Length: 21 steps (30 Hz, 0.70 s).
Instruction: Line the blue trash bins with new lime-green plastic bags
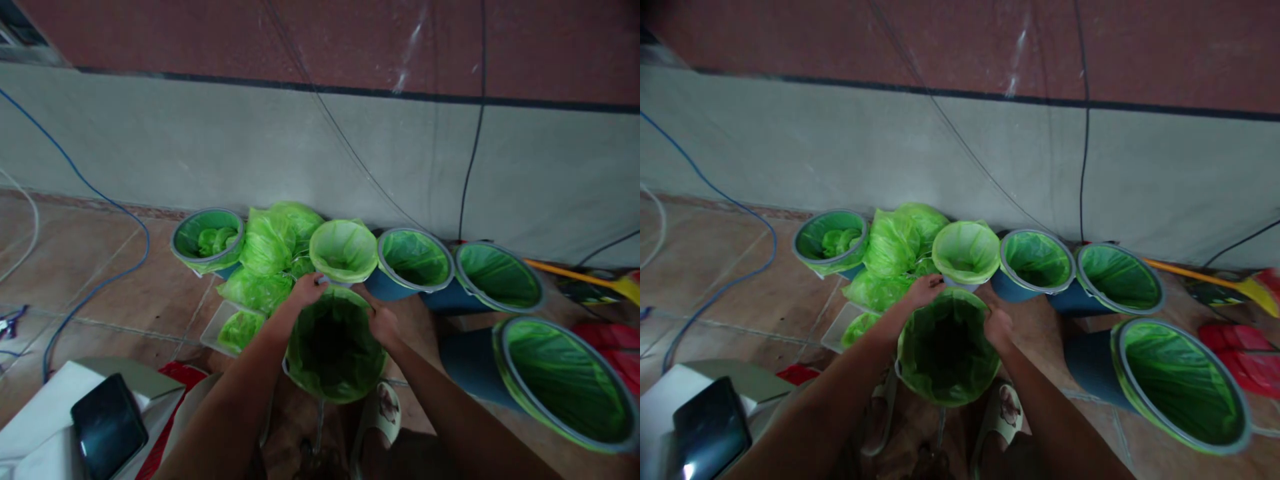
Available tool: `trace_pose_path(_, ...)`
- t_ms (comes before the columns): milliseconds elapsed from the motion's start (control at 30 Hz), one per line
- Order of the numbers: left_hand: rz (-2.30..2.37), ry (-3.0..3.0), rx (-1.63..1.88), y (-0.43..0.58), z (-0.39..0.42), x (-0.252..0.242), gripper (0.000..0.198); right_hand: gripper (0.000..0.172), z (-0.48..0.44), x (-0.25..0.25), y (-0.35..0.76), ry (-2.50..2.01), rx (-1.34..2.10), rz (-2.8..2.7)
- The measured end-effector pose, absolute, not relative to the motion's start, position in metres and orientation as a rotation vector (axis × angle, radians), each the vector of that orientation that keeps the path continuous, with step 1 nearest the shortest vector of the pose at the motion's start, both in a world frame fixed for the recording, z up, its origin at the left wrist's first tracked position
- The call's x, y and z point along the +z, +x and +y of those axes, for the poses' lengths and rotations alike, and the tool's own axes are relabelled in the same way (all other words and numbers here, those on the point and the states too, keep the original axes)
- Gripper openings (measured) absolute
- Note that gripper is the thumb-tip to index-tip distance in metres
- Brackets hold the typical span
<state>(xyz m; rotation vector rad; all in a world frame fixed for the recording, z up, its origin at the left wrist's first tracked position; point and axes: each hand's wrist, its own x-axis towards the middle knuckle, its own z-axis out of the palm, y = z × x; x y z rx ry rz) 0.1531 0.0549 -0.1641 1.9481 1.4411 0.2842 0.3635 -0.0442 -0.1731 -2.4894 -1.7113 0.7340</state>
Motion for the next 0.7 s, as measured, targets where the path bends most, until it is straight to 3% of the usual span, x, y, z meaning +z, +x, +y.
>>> trace_pose_path(100,1.494,2.031,0.202,0.161,0.051,-0.166,0.031,0.039,-0.045,-0.168,0.372,-2.425,0.823,-1.732)
trace_pose_path(233,1.514,2.095,0.146,0.168,0.043,-0.166,0.032,0.054,-0.033,-0.165,0.371,-2.293,0.668,-1.730)
trace_pose_path(367,1.519,2.172,0.078,0.171,0.038,-0.166,0.032,0.042,-0.016,-0.168,0.350,-2.138,0.633,-1.876)
trace_pose_path(700,1.514,2.260,-0.073,0.172,0.039,-0.170,0.027,0.035,-0.004,-0.181,0.340,-2.307,0.675,-2.034)
